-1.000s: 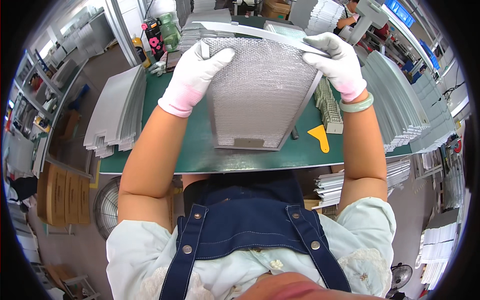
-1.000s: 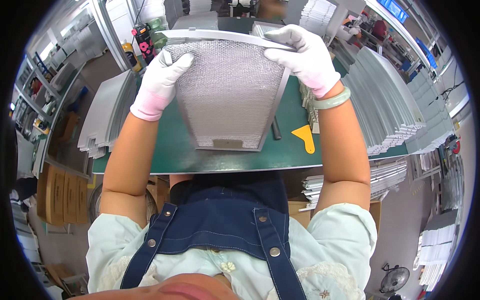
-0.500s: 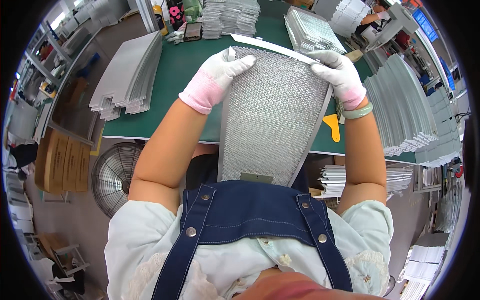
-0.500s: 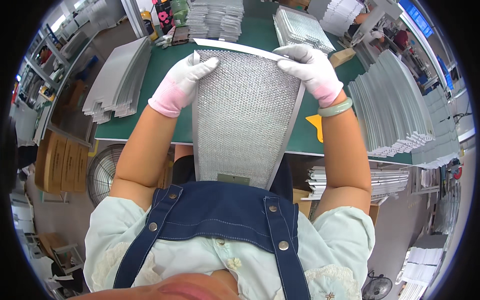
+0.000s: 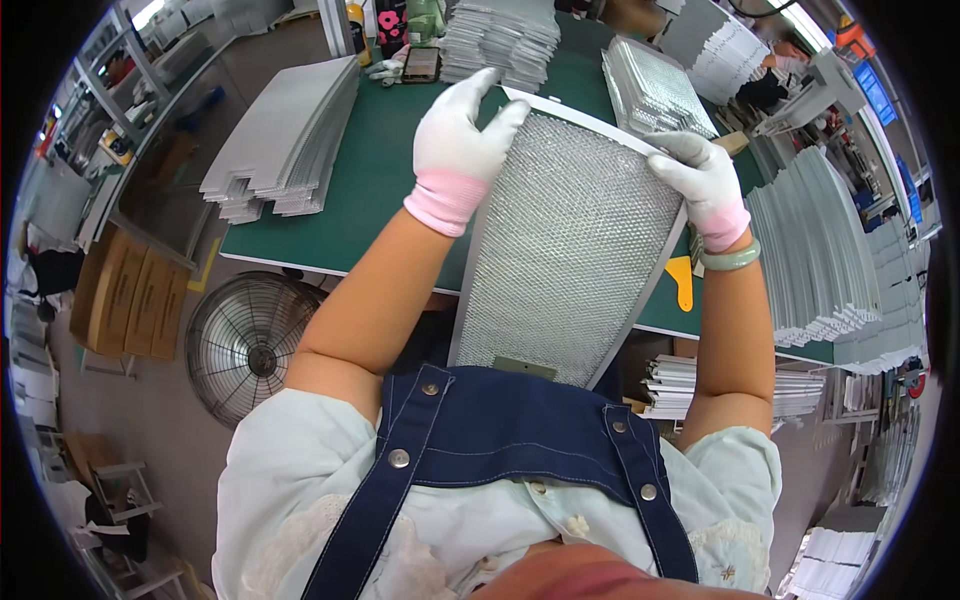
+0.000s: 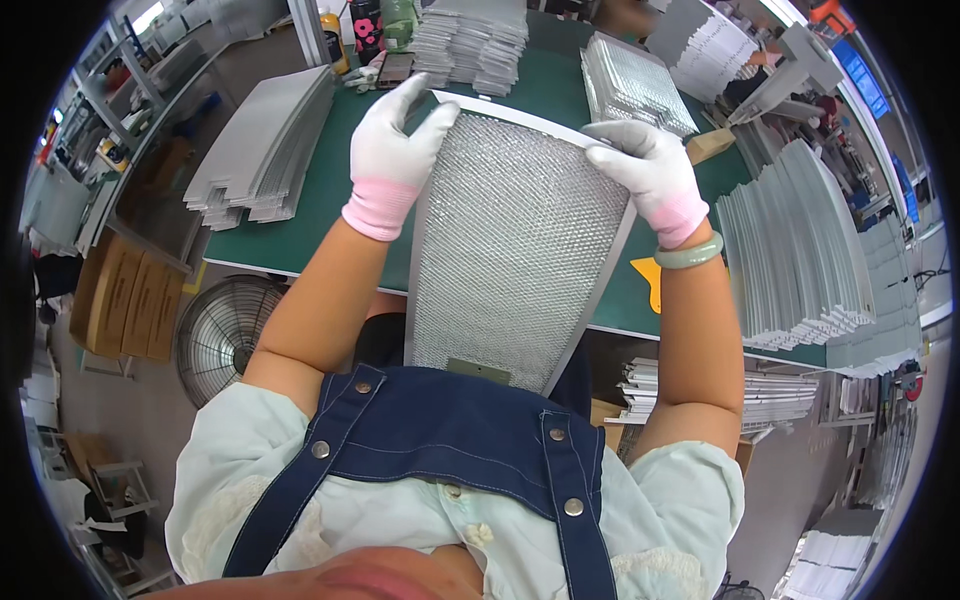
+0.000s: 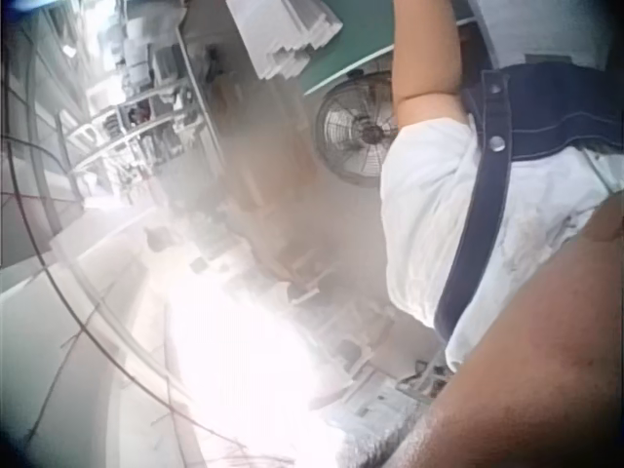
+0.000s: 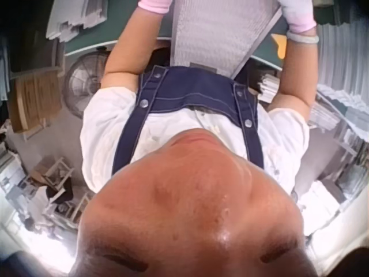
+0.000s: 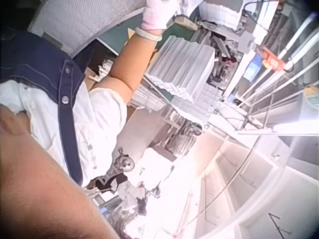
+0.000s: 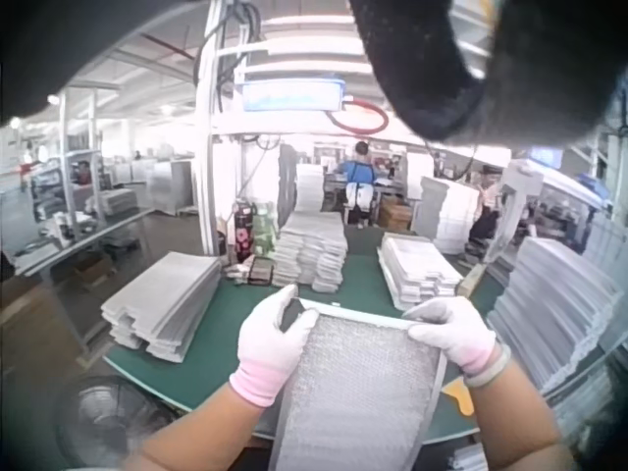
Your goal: The person assembles rectangular metal frames by placing a mesh screen into a frame, inserting a plastic clip, and tapping the frame edges with a hammer to secure the components. They repeat this process for multiple units, stacking completed frames on the table.
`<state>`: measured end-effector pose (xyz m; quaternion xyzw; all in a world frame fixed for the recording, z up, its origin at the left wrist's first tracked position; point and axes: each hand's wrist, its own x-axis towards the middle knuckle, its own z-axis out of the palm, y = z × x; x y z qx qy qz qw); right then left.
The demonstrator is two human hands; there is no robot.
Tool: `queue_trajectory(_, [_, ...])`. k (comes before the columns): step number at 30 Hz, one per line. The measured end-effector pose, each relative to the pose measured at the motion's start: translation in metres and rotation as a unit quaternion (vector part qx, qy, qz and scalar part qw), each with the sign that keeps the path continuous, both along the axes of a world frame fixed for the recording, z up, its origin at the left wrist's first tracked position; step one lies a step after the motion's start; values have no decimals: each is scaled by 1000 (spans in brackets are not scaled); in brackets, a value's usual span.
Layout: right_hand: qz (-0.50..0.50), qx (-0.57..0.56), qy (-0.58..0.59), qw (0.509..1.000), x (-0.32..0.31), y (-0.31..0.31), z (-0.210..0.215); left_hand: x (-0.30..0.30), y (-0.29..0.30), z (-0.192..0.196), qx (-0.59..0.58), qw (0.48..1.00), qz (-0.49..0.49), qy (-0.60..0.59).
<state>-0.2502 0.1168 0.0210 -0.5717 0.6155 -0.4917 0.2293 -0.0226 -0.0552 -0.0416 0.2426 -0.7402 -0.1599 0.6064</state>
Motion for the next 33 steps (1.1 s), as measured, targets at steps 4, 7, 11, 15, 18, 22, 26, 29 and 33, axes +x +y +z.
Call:
queue_trajectory(4, [-9, 1, -9, 1000, 6, 0, -2, -2, 15, 0, 147, 982, -84, 84])
queue_trajectory(7, [-15, -2, -12, 1000, 1, 4, -3, 5, 31, 16, 149, 987, -66, -10])
queue_trajectory(11, [-6, -6, -15, 1000, -4, 5, 1, 3, 28, 10, 261, 920, -256, 140])
queue_trajectory(15, [6, 12, -8, 1000, -8, 8, 5, 6, 15, 1, 292, 861, -381, 170])
queue_trajectory(18, [16, 11, -5, 1000, -8, 8, 6, 11, 15, 3, 323, 834, -407, 184])
queue_trajectory(22, [28, 3, -15, 999, -8, 6, 5, 21, 20, 7, 332, 846, -377, 178])
queue_trajectory(26, [17, -27, 64, 997, 2, 7, 7, 31, 37, 22, 293, 920, -245, 88])
queue_trajectory(29, [32, -24, 54, 998, 3, 8, 9, 33, 28, 15, 337, 850, -363, 180])
queue_trajectory(33, [41, 5, 78, 996, 7, 10, 19, 35, 28, 15, 304, 863, -368, 163])
